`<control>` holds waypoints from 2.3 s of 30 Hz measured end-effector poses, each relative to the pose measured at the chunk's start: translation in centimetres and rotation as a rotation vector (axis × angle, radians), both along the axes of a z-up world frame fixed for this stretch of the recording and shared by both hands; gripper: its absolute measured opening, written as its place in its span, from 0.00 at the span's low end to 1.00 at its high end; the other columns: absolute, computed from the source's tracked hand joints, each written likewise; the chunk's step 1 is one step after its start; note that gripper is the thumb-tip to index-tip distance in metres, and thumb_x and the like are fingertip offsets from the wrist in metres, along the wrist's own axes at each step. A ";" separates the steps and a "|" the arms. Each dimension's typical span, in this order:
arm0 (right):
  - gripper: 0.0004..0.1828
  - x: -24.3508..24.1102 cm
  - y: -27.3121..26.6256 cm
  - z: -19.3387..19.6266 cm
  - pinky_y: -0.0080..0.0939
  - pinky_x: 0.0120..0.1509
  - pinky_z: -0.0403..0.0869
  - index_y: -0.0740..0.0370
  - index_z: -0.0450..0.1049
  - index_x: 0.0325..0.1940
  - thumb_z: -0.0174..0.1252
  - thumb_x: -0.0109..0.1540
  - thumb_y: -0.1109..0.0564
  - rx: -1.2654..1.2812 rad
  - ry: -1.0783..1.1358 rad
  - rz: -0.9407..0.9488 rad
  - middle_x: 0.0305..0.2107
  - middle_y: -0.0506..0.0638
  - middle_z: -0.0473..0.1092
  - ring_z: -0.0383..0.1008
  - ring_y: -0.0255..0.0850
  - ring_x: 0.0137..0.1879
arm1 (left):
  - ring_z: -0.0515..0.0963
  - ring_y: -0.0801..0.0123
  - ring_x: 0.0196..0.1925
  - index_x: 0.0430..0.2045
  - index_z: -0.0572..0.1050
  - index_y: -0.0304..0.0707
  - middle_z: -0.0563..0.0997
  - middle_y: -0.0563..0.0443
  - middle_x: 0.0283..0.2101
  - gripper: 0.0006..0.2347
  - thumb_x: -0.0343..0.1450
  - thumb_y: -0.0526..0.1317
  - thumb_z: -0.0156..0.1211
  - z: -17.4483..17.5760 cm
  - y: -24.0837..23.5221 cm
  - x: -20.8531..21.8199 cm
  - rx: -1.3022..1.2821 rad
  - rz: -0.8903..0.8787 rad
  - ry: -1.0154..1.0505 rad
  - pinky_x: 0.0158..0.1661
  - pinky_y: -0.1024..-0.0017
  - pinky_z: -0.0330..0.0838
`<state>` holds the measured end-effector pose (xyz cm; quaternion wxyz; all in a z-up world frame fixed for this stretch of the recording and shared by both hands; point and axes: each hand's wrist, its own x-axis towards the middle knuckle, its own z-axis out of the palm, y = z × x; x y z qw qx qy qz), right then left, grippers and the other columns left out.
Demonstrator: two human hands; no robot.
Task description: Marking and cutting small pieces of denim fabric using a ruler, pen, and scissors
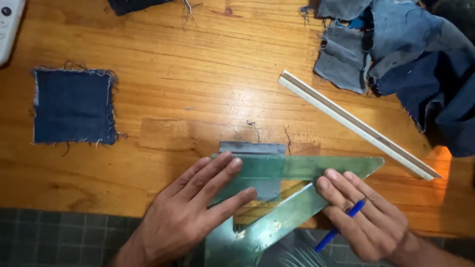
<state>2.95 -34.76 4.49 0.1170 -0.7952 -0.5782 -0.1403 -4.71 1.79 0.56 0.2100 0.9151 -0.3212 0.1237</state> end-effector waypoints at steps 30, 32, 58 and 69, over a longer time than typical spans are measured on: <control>0.12 -0.3 -1.0 -3.2 0.56 0.69 0.81 0.65 0.81 0.53 0.68 0.70 0.55 0.084 0.242 -0.207 0.60 0.63 0.83 0.86 0.66 0.69 | 0.71 0.49 0.80 0.64 0.82 0.54 0.76 0.47 0.78 0.31 0.80 0.73 0.50 -0.5 1.1 1.8 0.045 0.211 0.067 0.71 0.52 0.64; 0.11 -0.5 -1.1 -3.4 0.55 0.69 0.80 0.64 0.81 0.53 0.68 0.70 0.55 0.082 0.241 -0.220 0.60 0.63 0.83 0.86 0.66 0.69 | 0.71 0.51 0.80 0.63 0.82 0.55 0.76 0.49 0.78 0.27 0.80 0.70 0.57 -0.7 1.2 1.9 0.034 0.192 0.073 0.71 0.51 0.64; 0.09 -0.4 -1.1 -2.8 0.55 0.67 0.82 0.58 0.82 0.42 0.71 0.70 0.52 0.068 0.230 -0.212 0.57 0.54 0.84 0.88 0.58 0.64 | 0.76 0.46 0.77 0.61 0.85 0.54 0.80 0.44 0.76 0.23 0.77 0.61 0.65 -1.0 0.3 1.5 0.094 0.236 -0.010 0.69 0.50 0.69; 0.20 0.0 -1.9 -2.4 0.56 0.70 0.80 0.63 0.80 0.57 0.57 0.74 0.45 0.050 0.220 -0.158 0.60 0.62 0.83 0.88 0.61 0.68 | 0.77 0.48 0.78 0.72 0.81 0.34 0.81 0.37 0.75 0.40 0.88 0.67 0.25 -1.9 -6.0 -1.1 0.099 0.256 -0.053 0.78 0.53 0.67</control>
